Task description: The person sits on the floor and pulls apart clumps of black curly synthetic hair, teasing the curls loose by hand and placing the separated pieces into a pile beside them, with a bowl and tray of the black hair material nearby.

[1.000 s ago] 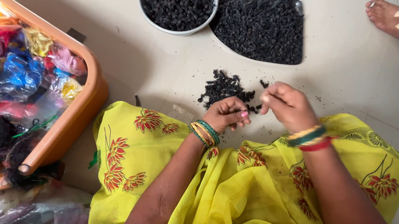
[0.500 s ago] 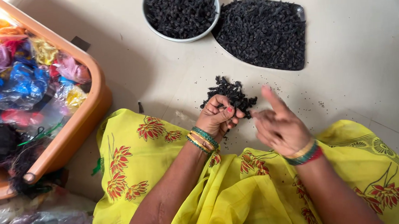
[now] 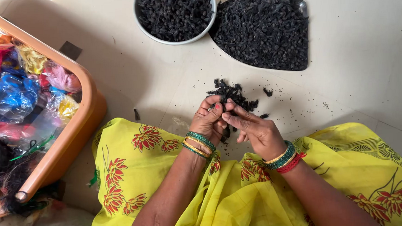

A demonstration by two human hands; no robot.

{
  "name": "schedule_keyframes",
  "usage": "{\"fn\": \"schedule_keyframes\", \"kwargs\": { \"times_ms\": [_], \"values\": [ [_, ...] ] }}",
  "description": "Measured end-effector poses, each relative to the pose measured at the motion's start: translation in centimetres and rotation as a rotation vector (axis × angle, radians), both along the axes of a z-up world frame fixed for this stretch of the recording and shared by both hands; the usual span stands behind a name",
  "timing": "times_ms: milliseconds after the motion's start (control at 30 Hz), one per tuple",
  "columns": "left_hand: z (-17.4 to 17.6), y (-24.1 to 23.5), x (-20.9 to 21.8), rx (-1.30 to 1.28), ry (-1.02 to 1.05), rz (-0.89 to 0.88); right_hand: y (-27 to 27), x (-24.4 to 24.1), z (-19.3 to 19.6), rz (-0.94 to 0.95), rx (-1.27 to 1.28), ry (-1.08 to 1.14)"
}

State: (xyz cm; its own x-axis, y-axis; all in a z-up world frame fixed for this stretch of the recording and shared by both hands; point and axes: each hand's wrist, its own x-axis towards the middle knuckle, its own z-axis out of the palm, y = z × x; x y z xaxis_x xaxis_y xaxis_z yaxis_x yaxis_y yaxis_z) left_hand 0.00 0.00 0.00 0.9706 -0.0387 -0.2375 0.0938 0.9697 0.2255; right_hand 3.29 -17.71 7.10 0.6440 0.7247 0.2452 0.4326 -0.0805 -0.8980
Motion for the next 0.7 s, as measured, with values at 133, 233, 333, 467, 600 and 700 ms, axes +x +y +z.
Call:
{"fn": "schedule_keyframes", "kwargs": {
  "times_ms": [133,233,333,467,600,700],
  "values": [
    [-1.5,0.1,0.2,-0.002,0.01,-0.018,-1.0,0.5,-1.7,-0.03,-0.026,0.071],
    [-1.5,0.4,0.2,0.034,-0.013,-0.028,-3.8,2.7,-4.0,-0.119,0.195,0.496],
    [-1.4,0.7,0.0,0.054,-0.035,-0.012,-4.6,4.4,0.0,-0.249,0.731,0.826],
    [-1.1,0.8,0.4,0.069,-0.083,0.025,-6.5,5.5,1.0,-0.45,0.029,0.435],
    [-2.3,1.2,0.5,0.174,-0.007,0.012,-8.3,4.5,-4.0,-0.074,-0.399,-0.298],
    [-2.4,1.5,-0.1,0.309,0.057,-0.068,-5.7,2.6,0.8,0.224,-0.467,0.638]
  ]
}}
